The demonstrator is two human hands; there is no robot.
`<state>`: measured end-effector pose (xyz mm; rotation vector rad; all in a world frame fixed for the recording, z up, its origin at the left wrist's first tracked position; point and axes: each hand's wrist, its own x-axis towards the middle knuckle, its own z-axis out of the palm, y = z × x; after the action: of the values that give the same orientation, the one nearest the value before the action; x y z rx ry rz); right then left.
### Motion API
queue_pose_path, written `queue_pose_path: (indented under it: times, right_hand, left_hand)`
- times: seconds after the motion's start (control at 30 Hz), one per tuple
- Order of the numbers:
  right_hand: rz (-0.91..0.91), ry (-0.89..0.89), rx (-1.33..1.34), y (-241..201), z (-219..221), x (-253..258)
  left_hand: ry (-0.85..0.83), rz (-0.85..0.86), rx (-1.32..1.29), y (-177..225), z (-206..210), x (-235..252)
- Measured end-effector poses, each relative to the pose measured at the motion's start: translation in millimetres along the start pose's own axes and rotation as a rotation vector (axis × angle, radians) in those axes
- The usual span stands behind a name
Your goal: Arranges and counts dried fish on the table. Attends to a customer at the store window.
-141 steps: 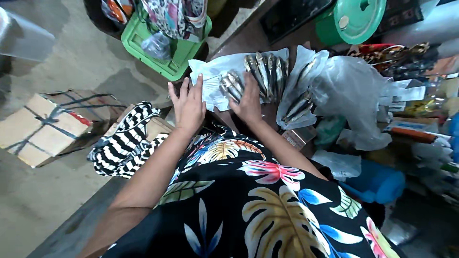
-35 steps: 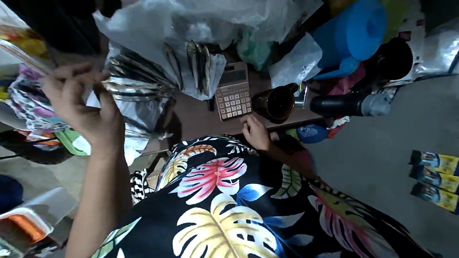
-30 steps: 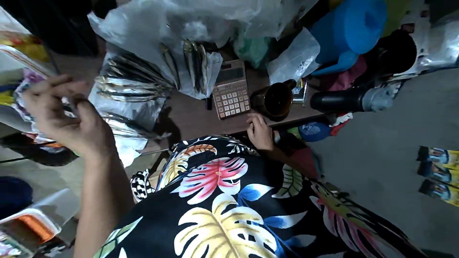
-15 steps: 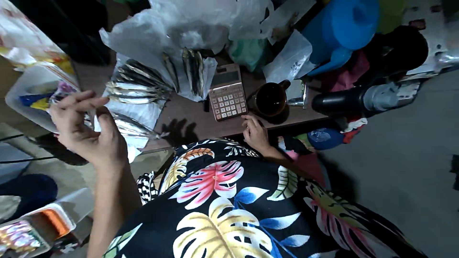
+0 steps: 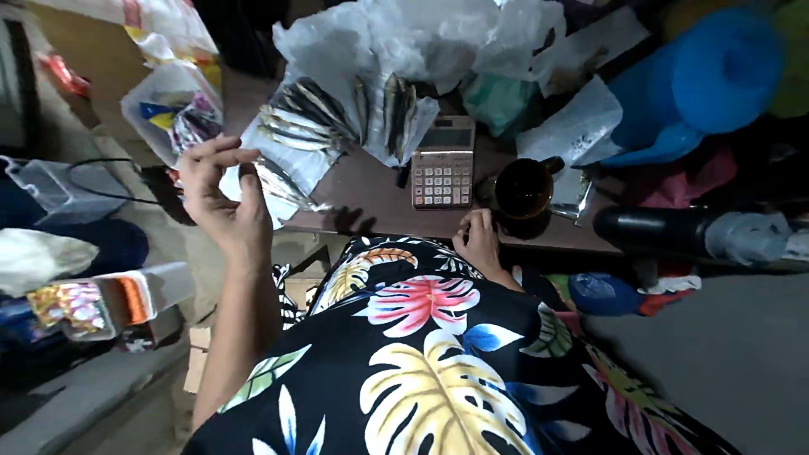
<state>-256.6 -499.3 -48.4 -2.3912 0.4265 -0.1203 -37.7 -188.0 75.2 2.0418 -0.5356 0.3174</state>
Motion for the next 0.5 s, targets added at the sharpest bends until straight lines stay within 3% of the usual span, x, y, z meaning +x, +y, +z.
queue_pose_path:
  times: [0.1,0.27,0.5]
  right_hand:
    - [0.110,-0.042,-0.013,-1.2,-5.6,1.0]
    - [0.093,-0.067,-0.011,-9.9,-5.3,8.2]
    - [-0.187,-0.088,0.027,-41.0,11.9,43.7]
  left_hand:
    - [0.037,-0.025,0.002,-8.6,-9.9,-8.5]
    - [0.094,-0.051,0.015,-9.8,-23.1,-18.3]
    - [0.127,-0.100,0.085,-18.3,-43.0,-31.8]
